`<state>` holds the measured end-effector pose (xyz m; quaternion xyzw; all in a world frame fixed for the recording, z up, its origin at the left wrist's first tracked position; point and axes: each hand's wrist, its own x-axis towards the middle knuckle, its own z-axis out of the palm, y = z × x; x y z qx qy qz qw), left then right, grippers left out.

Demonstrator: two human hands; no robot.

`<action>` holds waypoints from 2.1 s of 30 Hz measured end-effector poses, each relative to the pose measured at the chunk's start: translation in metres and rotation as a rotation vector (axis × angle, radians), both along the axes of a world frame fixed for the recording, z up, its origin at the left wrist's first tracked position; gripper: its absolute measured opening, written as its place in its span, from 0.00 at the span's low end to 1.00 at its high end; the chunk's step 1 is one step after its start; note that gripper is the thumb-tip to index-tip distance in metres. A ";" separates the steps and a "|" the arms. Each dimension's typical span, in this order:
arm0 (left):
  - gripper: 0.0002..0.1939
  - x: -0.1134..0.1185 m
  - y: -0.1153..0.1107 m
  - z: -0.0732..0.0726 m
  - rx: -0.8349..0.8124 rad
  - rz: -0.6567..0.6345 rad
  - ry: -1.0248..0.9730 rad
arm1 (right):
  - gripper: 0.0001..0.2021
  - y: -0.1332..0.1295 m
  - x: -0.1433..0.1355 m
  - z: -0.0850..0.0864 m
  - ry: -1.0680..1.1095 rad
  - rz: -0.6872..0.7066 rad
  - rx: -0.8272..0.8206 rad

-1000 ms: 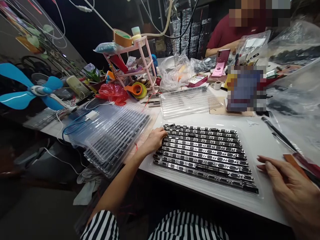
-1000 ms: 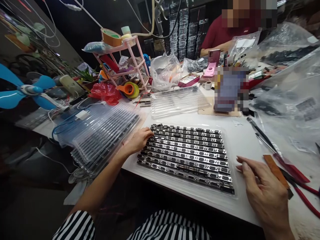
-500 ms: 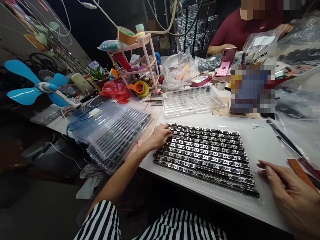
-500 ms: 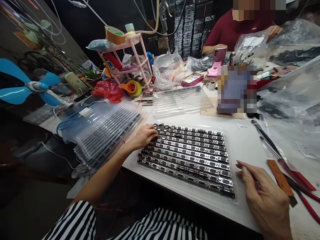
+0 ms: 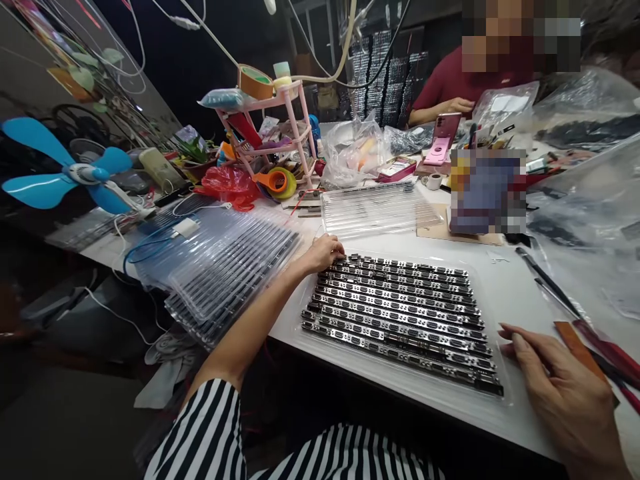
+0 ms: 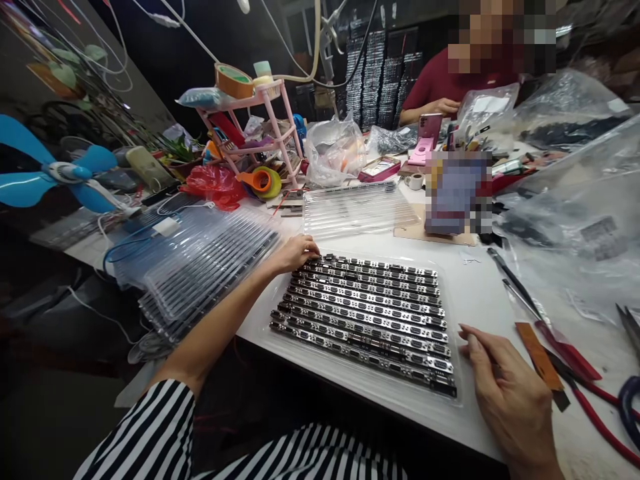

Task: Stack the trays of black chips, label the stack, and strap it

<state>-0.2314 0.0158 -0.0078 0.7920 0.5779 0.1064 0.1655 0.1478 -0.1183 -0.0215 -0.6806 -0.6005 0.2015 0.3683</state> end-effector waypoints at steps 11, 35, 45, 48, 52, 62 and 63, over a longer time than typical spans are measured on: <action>0.10 0.008 0.001 0.005 0.033 -0.047 -0.015 | 0.11 0.027 -0.040 0.041 -0.119 0.444 0.316; 0.06 -0.022 -0.029 -0.003 0.089 0.032 -0.155 | 0.11 0.143 -0.210 0.014 -0.564 0.842 -0.085; 0.08 -0.005 -0.024 -0.010 0.086 0.086 -0.079 | 0.06 0.153 -0.214 0.019 -0.434 0.779 -0.236; 0.09 0.000 -0.022 -0.014 0.098 0.104 -0.057 | 0.05 0.152 -0.217 0.018 -0.417 0.758 -0.233; 0.05 0.005 -0.022 -0.014 0.122 0.142 -0.046 | 0.04 0.150 -0.220 0.013 -0.396 0.715 -0.189; 0.07 -0.027 -0.019 -0.010 0.107 0.270 -0.093 | 0.13 0.166 -0.143 0.034 -0.234 0.528 -0.076; 0.07 -0.028 -0.018 -0.012 0.099 0.269 -0.098 | 0.13 0.168 -0.128 0.035 -0.236 0.506 -0.072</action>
